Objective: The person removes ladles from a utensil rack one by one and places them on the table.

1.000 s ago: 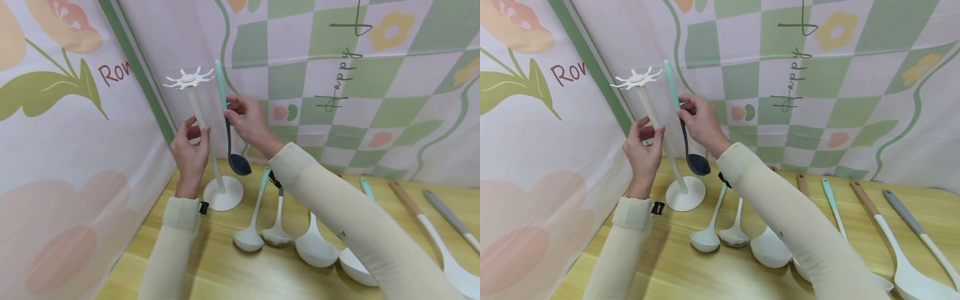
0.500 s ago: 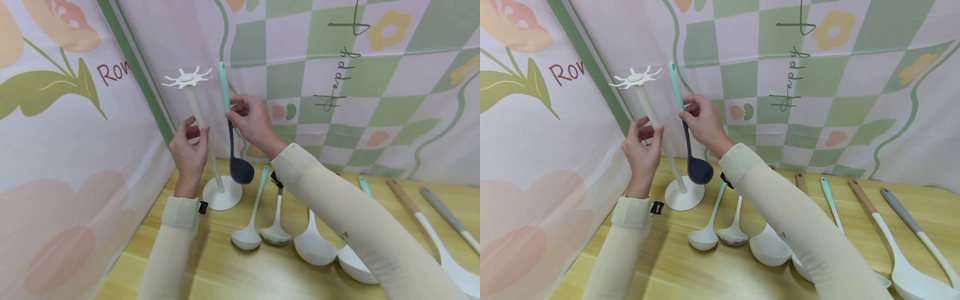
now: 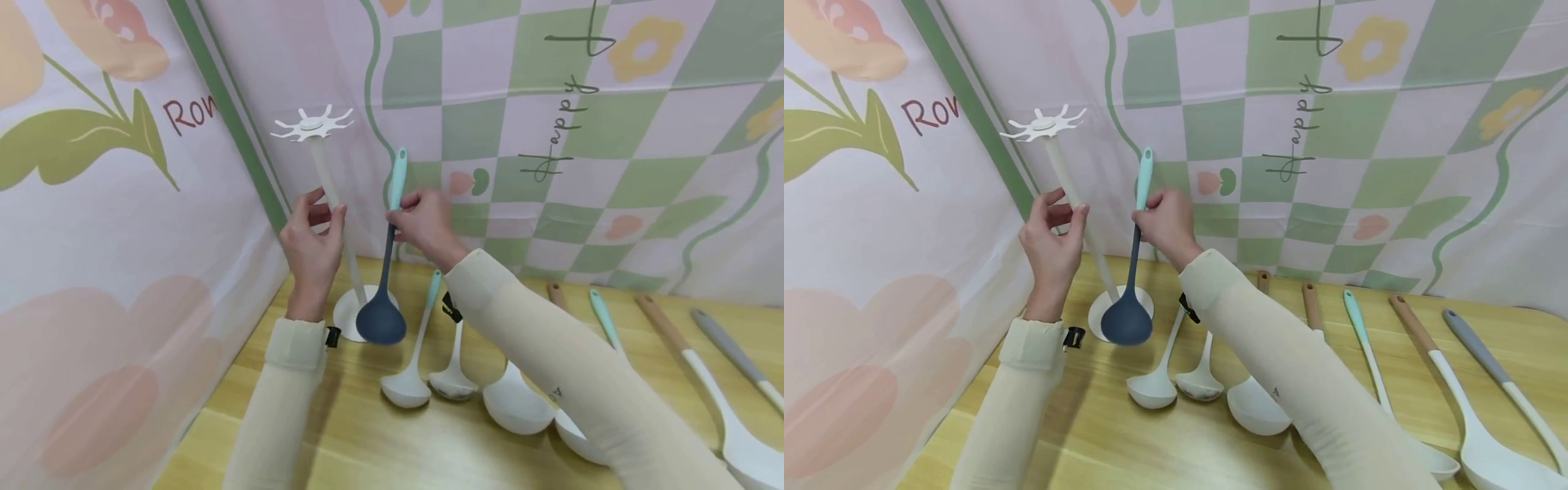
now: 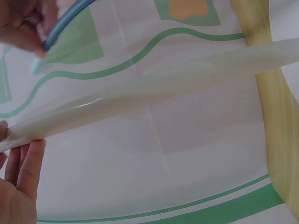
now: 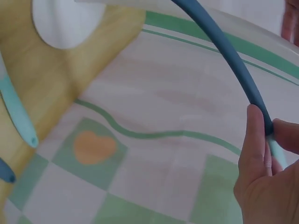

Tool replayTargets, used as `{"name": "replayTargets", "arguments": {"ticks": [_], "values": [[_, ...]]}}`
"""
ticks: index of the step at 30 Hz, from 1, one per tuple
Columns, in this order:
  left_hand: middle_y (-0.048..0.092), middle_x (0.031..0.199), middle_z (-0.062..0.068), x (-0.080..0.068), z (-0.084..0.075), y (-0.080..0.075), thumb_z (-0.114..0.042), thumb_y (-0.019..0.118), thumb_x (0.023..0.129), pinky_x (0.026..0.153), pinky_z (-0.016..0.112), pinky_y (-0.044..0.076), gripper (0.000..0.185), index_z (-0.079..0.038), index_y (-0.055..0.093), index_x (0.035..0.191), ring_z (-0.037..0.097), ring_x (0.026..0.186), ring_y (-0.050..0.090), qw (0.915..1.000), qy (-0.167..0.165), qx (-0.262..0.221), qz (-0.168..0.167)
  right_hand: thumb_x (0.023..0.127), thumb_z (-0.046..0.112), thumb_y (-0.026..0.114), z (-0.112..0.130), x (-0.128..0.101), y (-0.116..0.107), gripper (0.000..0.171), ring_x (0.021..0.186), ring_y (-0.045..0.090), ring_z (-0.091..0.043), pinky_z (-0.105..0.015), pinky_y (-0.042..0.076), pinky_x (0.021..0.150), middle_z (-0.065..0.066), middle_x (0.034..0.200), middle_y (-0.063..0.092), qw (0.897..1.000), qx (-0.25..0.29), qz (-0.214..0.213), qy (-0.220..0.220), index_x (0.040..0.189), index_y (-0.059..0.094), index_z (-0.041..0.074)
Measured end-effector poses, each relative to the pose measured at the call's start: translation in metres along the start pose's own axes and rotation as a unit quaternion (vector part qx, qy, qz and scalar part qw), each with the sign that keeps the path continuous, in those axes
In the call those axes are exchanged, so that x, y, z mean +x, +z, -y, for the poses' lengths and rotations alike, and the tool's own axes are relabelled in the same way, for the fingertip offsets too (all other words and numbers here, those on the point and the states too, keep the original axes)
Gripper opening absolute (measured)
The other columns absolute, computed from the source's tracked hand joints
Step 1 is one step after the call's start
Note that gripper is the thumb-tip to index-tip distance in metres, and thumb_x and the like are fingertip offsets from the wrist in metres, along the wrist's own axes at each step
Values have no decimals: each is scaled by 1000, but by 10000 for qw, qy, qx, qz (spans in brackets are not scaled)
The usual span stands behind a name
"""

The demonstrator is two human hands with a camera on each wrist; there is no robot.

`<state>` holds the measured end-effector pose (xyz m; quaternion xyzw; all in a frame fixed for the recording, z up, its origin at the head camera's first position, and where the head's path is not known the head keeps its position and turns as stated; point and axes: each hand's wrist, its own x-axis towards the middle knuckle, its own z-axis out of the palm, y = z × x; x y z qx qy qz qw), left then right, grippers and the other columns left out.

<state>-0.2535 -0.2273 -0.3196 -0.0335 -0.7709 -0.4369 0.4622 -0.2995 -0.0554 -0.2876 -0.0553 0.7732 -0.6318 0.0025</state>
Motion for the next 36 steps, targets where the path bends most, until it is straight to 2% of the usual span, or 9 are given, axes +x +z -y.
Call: {"name": "replayTargets", "arguments": {"ticks": [5,8,13,18,22,26,28,32,36], "values": [[78,103,23,4,-2,-5,-20,76,98,77,47,67,34,3,68,122,35,89,77,9996,-144,-3,254,91,-2,74,-23,-1,13,18,73,75,-19,-34,67,70,-19,103,71,9997,-19,-64,241,106,67,-9],[78,105,24,6,-4,-7,-20,75,99,78,48,67,34,3,66,122,36,91,77,9989,-219,52,403,91,-2,74,-38,-2,20,19,74,76,-21,-32,67,67,-20,103,69,9991,-25,-21,416,107,67,-11],[77,105,25,8,-4,-8,-17,76,98,80,50,67,33,4,65,121,37,92,76,9983,-281,42,507,93,-2,72,-65,-7,34,23,86,80,-30,-32,67,71,-24,109,70,9970,-70,188,744,113,67,-13],[77,102,26,11,-3,-9,-13,76,96,81,50,67,31,6,64,117,38,90,76,9981,-163,3,590,95,-1,70,-89,-9,42,20,77,77,-23,-33,67,80,-22,103,71,9909,-120,360,1293,112,69,-11],[77,101,25,12,-2,-10,-14,76,97,81,49,67,30,6,64,116,37,90,76,9978,-83,25,655,95,-2,69,-102,-6,43,25,67,71,-16,-33,67,80,-16,92,69,9855,-129,352,1657,118,66,-10],[77,100,25,13,0,-9,-15,76,97,78,48,67,30,5,65,116,36,89,77,9980,-38,23,632,93,-4,69,-110,1,48,30,72,75,-19,-35,67,83,-17,92,70,9797,-179,280,1975,122,62,-9],[77,100,24,14,0,-9,-15,75,98,77,47,67,29,5,64,115,35,89,77,9979,-24,22,649,94,-2,70,-113,3,51,26,78,78,-25,-36,66,86,-19,94,73,9761,-411,293,2116,118,64,-9],[77,100,24,12,1,-9,-14,75,98,75,45,68,28,5,64,115,35,89,77,9976,-16,0,695,94,1,70,-122,6,54,19,87,81,-29,-35,66,84,-23,99,78,9704,-818,411,2234,110,68,-9],[77,100,24,12,2,-9,-14,74,98,75,43,68,27,5,64,116,34,89,77,9974,-5,4,714,92,2,71,-130,6,56,20,86,82,-28,-34,66,82,-24,101,79,9690,-999,525,2196,109,69,-10]]}}
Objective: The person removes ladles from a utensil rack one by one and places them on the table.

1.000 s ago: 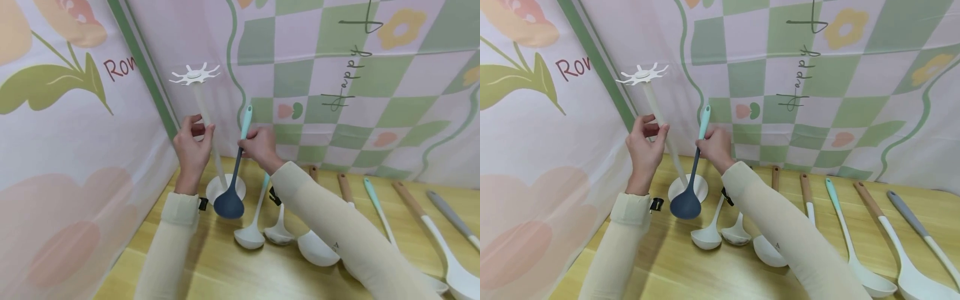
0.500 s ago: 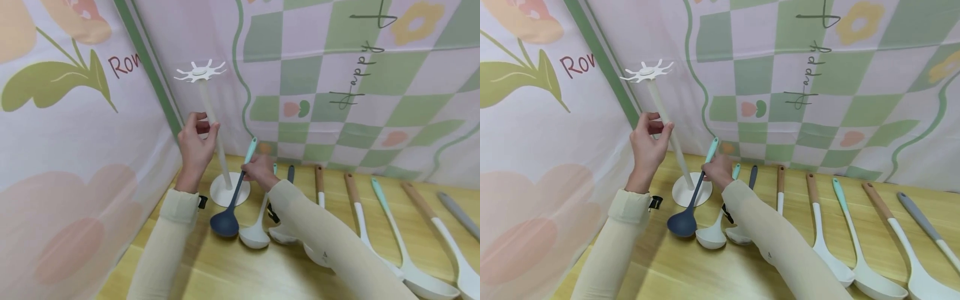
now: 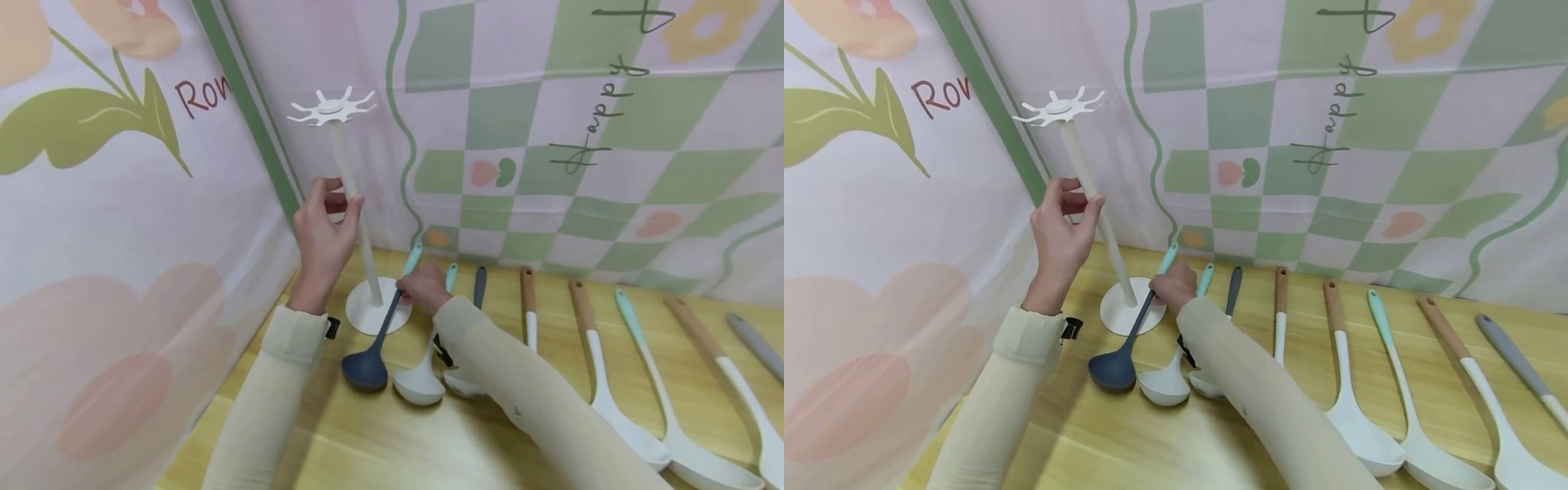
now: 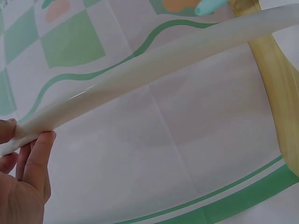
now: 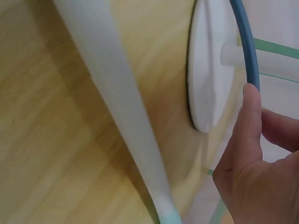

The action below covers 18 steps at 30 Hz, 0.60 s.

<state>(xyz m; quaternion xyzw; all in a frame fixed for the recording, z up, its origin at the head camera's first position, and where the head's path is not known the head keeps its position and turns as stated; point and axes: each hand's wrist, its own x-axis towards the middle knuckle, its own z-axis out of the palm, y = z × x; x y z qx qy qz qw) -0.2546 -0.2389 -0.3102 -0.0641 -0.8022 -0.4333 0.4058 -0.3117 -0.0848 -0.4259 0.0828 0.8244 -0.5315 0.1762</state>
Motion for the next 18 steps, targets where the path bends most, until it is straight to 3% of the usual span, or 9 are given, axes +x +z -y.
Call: {"name": "replayTargets", "arguments": {"ticks": [8,18], "values": [[77,99,23,1,-1,1,-15,75,98,75,42,68,29,5,64,116,33,88,77,9999,139,-82,33,92,2,72,-7,8,4,18,63,77,-17,-26,65,68,-17,83,78,9991,-421,-62,-54,106,71,-9],[77,98,23,1,5,1,-12,76,97,74,43,68,28,6,64,115,33,87,77,9999,124,-84,-48,91,4,76,-8,13,13,21,62,76,-15,-23,63,64,-17,86,79,9974,-682,-90,207,108,70,-7]]}}
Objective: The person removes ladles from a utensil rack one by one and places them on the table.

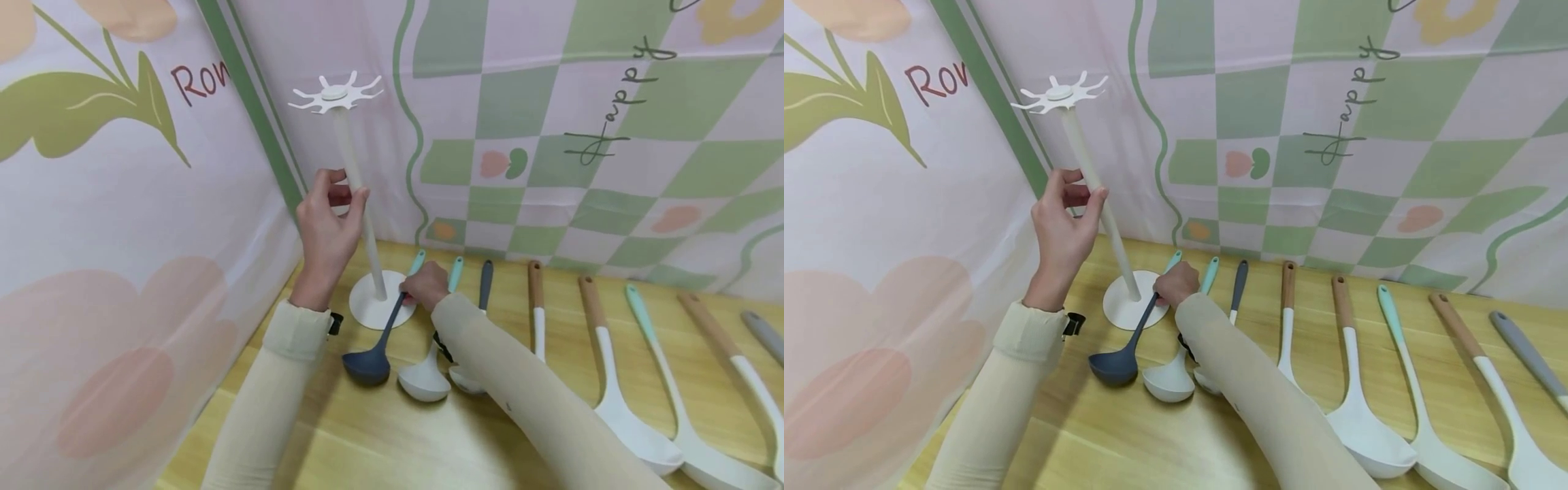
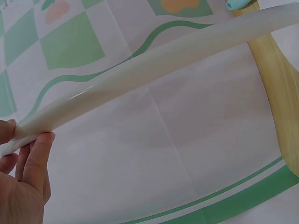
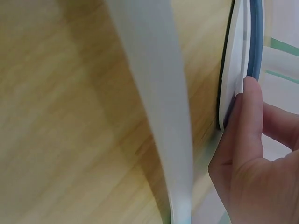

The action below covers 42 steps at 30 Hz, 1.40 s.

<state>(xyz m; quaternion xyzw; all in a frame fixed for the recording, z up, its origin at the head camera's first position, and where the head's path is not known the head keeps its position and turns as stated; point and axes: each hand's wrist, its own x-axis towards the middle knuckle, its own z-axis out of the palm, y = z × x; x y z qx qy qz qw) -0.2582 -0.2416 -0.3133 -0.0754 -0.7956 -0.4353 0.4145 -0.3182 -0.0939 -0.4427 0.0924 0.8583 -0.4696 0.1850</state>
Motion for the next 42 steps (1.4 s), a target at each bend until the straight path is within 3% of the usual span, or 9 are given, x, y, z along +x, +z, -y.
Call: {"name": "replayTargets", "arguments": {"ticks": [14,19,23,26,30,33,35,38,42], "values": [[77,99,24,-1,-4,1,-13,75,98,74,43,68,28,6,65,116,34,87,76,10000,-44,-6,30,89,6,80,-2,1,-3,23,60,76,-16,-22,62,59,-16,79,79,9992,-360,-153,-99,104,70,-8],[77,99,24,-1,-8,3,-13,75,98,74,44,68,28,5,65,116,34,88,76,9999,-119,-32,48,91,12,80,-1,-6,-14,24,66,79,-19,-22,60,58,-15,79,80,9975,-685,-55,-151,103,72,-6],[77,101,24,-2,-9,3,-14,75,98,76,45,68,29,5,65,118,35,88,76,9998,-221,-16,30,95,16,77,0,-15,-35,24,75,80,-22,-26,63,70,-18,93,81,9967,-652,149,-458,105,74,-6],[76,102,24,-4,-8,1,-16,75,99,77,46,67,31,5,65,119,35,89,75,9996,-285,-3,20,98,16,73,1,-28,-61,27,81,77,-24,-35,66,84,-23,108,78,9955,-288,198,-885,113,71,-6],[76,103,24,-7,-8,-1,-17,75,99,77,48,67,33,5,65,120,36,90,76,9995,-319,5,-59,101,18,68,-4,-56,-114,34,94,73,-28,-40,64,89,-24,119,71,9844,-270,-205,-1726,125,64,-6],[77,103,24,-8,-7,-1,-17,76,98,78,49,67,34,6,66,121,35,89,76,9993,-347,50,-152,103,23,66,-14,-85,-163,40,105,71,-33,-26,59,83,-25,123,70,9676,-489,-813,-2339,131,62,-5],[77,102,24,-9,-7,-1,-17,76,97,77,45,67,34,6,66,121,34,89,76,9992,-364,87,-163,104,27,65,-25,-108,-201,45,103,70,-20,-15,53,79,-27,126,70,9556,-593,-1211,-2620,135,62,-6],[77,102,23,-10,-9,1,-16,77,97,74,21,64,34,6,66,121,34,89,76,9992,-331,113,-196,103,33,68,-53,-147,-255,46,96,62,5,-4,44,74,5,114,75,9402,-707,-1918,-2723,135,65,0],[77,101,24,-12,-12,4,-15,77,96,70,-1,48,33,6,66,120,36,89,76,9991,-304,79,-291,102,33,71,-109,-192,-309,16,87,52,23,2,40,71,48,95,56,9250,-609,-2829,-2463,118,70,32]]}}
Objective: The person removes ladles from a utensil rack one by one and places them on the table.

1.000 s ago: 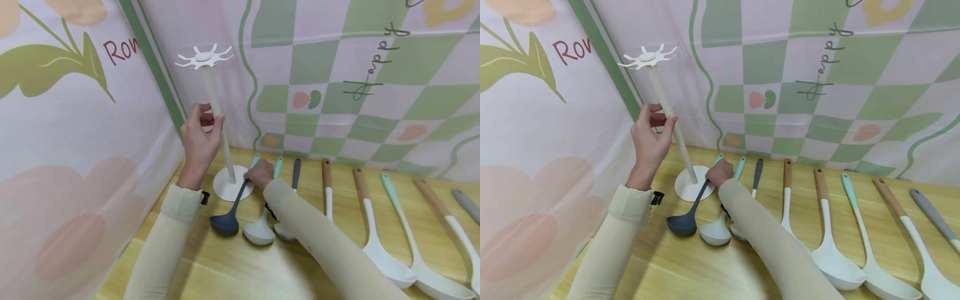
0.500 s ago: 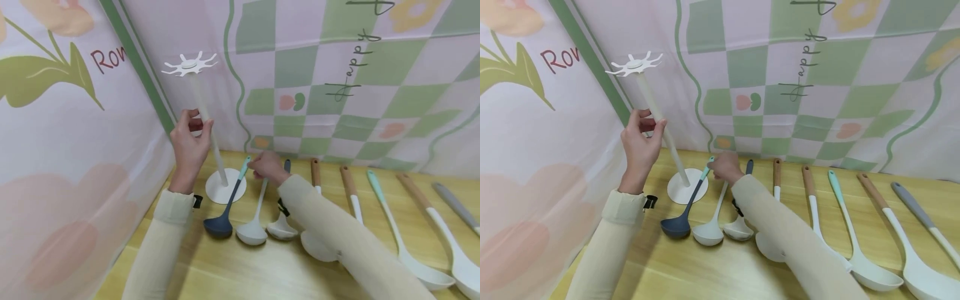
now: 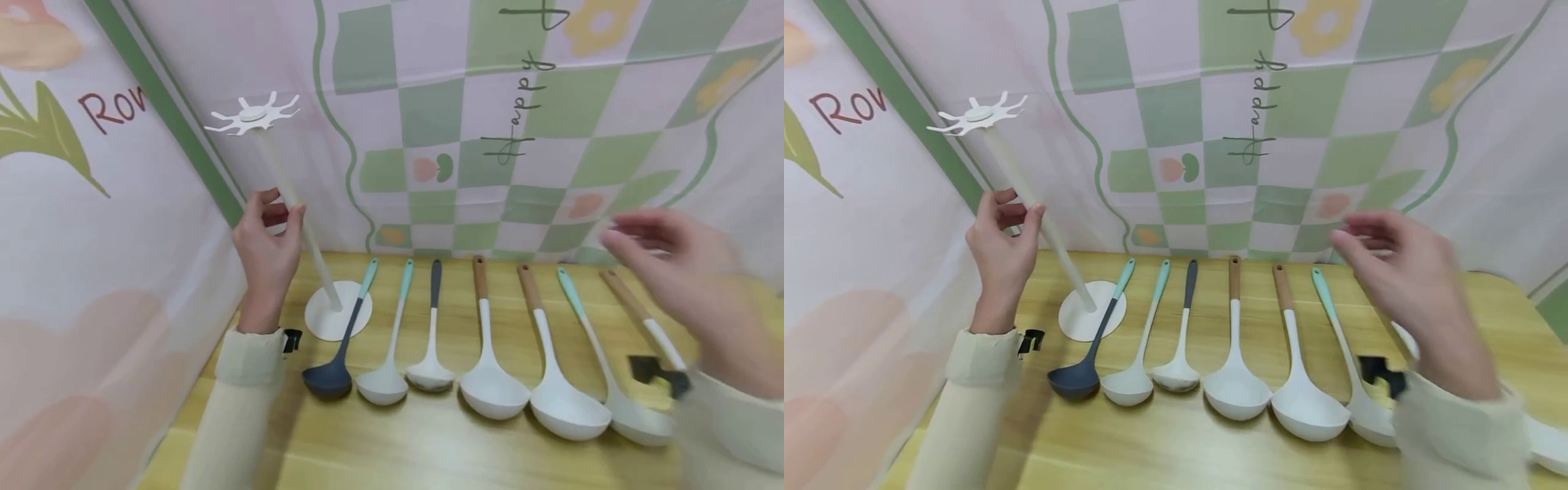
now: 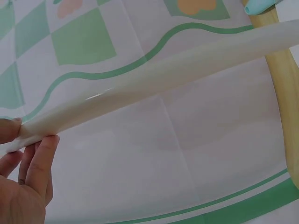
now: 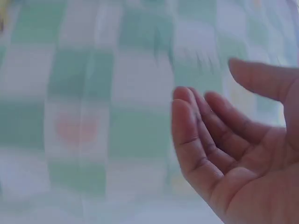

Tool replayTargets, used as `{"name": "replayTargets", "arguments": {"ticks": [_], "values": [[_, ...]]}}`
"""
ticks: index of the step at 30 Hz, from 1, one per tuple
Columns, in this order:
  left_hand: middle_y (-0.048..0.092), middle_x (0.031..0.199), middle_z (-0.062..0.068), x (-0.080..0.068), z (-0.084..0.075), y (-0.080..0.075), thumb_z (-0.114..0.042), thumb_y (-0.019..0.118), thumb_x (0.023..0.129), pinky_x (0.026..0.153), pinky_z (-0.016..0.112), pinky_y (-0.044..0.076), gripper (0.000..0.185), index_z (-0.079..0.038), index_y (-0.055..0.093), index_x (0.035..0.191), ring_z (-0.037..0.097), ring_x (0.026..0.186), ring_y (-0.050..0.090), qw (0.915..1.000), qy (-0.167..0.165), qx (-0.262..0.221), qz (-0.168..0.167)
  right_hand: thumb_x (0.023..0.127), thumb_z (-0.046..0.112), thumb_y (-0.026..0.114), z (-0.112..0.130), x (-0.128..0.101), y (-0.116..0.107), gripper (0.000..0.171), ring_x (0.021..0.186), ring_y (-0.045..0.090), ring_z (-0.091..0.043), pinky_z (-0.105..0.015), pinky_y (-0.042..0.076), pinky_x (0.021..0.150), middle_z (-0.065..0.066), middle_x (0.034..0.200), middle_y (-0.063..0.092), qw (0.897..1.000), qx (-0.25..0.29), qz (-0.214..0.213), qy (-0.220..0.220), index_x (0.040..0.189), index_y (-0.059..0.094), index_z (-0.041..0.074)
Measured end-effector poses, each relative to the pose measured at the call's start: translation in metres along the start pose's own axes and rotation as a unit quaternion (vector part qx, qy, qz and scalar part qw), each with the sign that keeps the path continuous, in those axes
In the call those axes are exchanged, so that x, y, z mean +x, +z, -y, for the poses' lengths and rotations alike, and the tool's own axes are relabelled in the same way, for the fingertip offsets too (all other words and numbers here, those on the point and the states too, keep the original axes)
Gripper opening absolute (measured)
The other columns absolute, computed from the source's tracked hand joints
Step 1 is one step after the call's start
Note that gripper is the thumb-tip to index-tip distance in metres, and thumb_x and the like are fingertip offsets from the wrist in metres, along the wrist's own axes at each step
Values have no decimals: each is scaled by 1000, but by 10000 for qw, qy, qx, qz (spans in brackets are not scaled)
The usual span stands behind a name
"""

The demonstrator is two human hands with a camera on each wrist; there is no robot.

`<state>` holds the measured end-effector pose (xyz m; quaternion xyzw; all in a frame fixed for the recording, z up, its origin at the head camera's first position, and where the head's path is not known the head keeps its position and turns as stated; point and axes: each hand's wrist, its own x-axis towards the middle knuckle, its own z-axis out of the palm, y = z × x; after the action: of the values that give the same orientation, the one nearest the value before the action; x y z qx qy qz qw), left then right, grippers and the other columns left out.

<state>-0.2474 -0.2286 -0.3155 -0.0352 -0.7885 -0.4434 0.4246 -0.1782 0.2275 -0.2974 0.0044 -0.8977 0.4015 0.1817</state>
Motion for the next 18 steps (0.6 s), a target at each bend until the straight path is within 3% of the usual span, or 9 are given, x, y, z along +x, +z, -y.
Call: {"name": "replayTargets", "arguments": {"ticks": [3,5,8,12,13,15,16,18], "values": [[77,101,24,0,2,-2,-16,78,96,71,2,52,33,6,68,119,35,89,77,9999,20,73,-85,102,19,69,-31,-25,-24,27,88,55,23,5,40,71,47,97,61,9962,568,-566,343,110,65,45],[78,100,23,0,4,-2,-16,78,96,71,4,54,33,6,69,119,35,89,77,9998,65,101,-141,101,10,69,-49,-38,-29,36,89,56,22,6,41,74,43,99,63,9894,953,-977,503,110,67,45],[78,101,23,0,7,-1,-18,78,96,71,5,55,35,5,70,121,34,89,78,9995,190,162,-185,100,6,69,-68,-51,-28,40,94,55,21,6,40,78,40,105,61,9851,927,-1332,576,118,68,42],[78,103,22,0,9,-3,-21,78,97,72,2,52,39,4,70,126,33,92,78,9995,180,184,-195,100,10,70,-78,-54,-20,47,107,50,19,5,39,91,38,119,56,9902,512,-1265,308,137,63,37],[78,104,22,-1,8,-4,-21,77,97,72,0,50,40,3,69,128,32,93,78,9996,109,191,-164,101,13,70,-78,-54,-19,49,114,50,17,3,37,97,34,128,58,9921,392,-1145,324,143,60,34],[78,109,21,-3,3,-8,-22,76,98,72,0,50,42,2,67,132,31,95,78,9996,-51,217,-156,103,23,69,-73,-54,-15,54,133,49,7,2,35,99,21,148,56,9945,-80,-937,453,154,52,28],[77,112,20,-6,-1,-10,-21,76,98,74,1,51,43,1,67,133,30,97,77,9996,-122,210,-173,104,27,67,-69,-54,-14,57,141,50,-4,-8,40,109,12,156,54,9949,-354,-804,499,158,48,23],[76,119,17,-14,-13,-15,-20,76,99,78,6,55,43,0,66,136,27,104,75,9993,-239,164,-221,105,35,65,-60,-52,-10,65,149,49,-32,-35,49,113,-7,167,44,9932,-880,-504,563,162,41,14]]}}
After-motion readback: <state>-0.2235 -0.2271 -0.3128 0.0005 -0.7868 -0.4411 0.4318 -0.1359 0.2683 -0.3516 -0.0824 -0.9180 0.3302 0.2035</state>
